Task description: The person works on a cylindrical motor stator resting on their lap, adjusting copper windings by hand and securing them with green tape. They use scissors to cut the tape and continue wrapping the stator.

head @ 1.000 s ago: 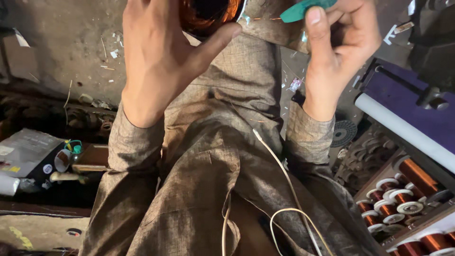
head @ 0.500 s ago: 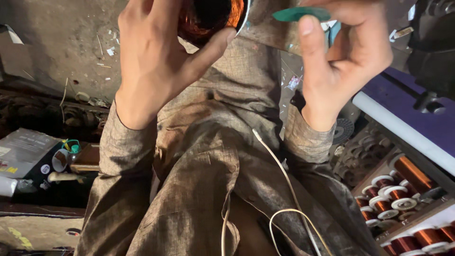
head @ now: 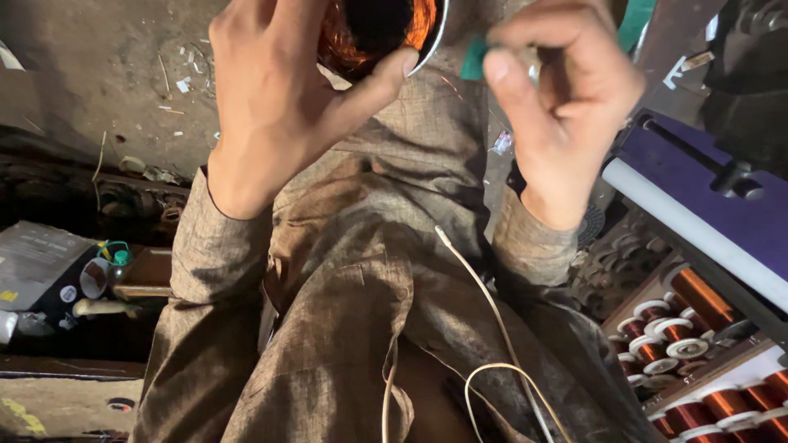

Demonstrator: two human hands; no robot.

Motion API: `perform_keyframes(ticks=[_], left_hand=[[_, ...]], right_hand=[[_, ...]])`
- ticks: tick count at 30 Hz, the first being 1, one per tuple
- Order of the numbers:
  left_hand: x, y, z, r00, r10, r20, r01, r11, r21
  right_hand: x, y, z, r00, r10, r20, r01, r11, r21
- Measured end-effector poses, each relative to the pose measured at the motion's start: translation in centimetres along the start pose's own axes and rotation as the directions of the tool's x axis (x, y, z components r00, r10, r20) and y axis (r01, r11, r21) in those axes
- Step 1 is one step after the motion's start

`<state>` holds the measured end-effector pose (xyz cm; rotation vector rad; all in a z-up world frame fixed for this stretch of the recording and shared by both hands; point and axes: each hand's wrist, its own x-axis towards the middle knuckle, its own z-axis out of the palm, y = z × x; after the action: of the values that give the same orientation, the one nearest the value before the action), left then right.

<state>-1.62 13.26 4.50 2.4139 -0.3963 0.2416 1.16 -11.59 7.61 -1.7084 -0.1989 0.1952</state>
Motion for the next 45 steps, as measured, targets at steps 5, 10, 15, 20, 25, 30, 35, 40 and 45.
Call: perform_keyframes(ticks=[5,10,15,20,25,30,35,40,45], left_hand=[[0.0,0.1,-0.4,0.999,-0.029,0.017,0.029,0.999,-0.028],[0.0,0.4,-0.5,1.000,-0.019,0.013,0.020,0.998,-0.055],[0.4,-0.1,-0.4,1.000,-0.030,-0.008,0.029,0.992,-0.123],[0.1,-1.7,-0.1,0.995,-0.038,-0.088,0.017,0.973,-0.228],[-1.2,-2.0,1.0,0.995,-0.017,-0.102,-0.010,0.966,-0.258],[-1.4,-1.8,1.6,0.990,-0.133,-0.051,0.085,0.837,-0.541],[-1.3,-1.7,1.7,0.988,-0.133,-0.072,0.080,0.863,-0.499],[-1.4,-1.7,1.8,0.983,-0.171,-0.071,0.111,0.851,-0.514],[-1.2,-1.8,1.3,0.990,-0.081,-0.115,0.041,0.949,-0.313]], right_hand=[[-1.4,-0.5,0.0,0.967,0.215,0.134,-0.224,0.973,0.059],[-2.1,0.3,-0.2,0.979,0.204,0.016,-0.204,0.979,-0.013],[-1.3,0.9,-0.8,0.995,0.087,-0.041,-0.087,0.996,0.013],[-0.9,0.7,-0.7,0.998,0.050,-0.043,-0.050,0.999,0.000],[-1.4,-0.2,-0.9,0.993,0.036,0.109,-0.024,0.994,-0.105],[-1.4,-0.2,-1.2,0.917,-0.020,0.399,0.109,0.973,-0.202],[-3.7,1.6,0.9,0.925,-0.132,0.356,0.182,0.977,-0.112],[-5.3,1.3,2.7,0.962,-0.097,0.256,0.107,0.994,-0.026],[-3.8,1.8,4.5,0.937,-0.216,0.275,0.204,0.976,0.072]])
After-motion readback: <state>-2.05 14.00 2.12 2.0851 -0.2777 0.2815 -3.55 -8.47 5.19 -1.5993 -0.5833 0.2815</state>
